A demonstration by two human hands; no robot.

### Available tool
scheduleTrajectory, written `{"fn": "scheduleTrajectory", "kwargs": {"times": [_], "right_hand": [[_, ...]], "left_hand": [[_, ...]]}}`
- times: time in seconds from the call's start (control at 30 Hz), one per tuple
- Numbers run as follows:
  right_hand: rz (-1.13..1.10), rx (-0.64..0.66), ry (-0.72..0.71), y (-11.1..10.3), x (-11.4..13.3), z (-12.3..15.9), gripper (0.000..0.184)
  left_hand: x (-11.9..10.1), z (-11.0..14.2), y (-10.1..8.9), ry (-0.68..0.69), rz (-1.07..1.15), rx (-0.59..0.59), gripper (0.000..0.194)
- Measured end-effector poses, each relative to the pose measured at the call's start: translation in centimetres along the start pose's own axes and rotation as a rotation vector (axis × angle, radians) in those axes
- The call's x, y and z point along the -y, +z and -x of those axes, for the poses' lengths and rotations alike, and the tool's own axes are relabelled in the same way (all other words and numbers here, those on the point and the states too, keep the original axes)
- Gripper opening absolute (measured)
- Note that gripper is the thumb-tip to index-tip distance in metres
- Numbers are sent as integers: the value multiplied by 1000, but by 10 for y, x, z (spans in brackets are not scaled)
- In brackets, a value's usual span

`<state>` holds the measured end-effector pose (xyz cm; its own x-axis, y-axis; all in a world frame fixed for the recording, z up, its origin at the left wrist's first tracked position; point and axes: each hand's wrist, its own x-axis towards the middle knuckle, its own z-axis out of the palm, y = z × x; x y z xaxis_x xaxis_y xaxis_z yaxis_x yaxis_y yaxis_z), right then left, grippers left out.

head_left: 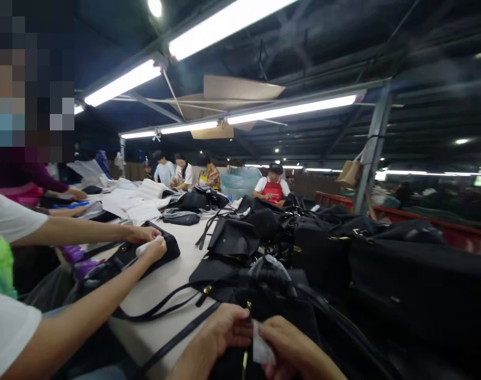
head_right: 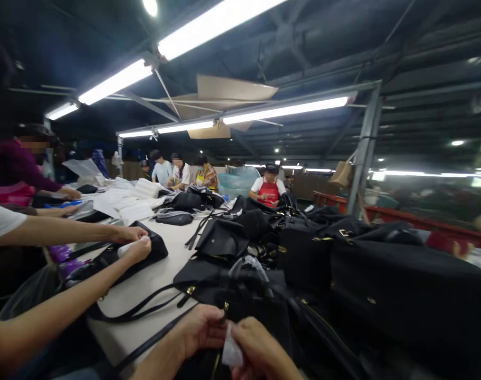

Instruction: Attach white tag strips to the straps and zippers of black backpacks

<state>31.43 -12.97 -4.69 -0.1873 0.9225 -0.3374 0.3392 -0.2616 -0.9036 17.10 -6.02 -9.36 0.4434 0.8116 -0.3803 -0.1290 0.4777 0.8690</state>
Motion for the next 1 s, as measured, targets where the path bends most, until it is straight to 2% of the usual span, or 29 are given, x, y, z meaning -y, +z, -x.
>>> {"fn": "scheduleTrajectory", "kwargs": {"times": [0.1,0.3,0.4,0.57,0.7,1.0], "right_hand": [[7,-13,108,5,8,-4,52],[31,9,120,6,20,-10,42],[40,-16,115,4,13,-16,35],[68,-196,120,5,-1,-31,23],[98,-268,105,8,-11,-40,24],[79,-282,41,14,-21,-55,31]], "left_hand": [[-6,6,-1,-6,15,15,20],[-9,18,8,96,-30,-55,24],[-5,16,12,196,-97,-156,24],[3,8,12,289,-176,-274,21],[8,1,10,351,-230,-348,15],[13,-3,7,449,-202,-359,14]]}}
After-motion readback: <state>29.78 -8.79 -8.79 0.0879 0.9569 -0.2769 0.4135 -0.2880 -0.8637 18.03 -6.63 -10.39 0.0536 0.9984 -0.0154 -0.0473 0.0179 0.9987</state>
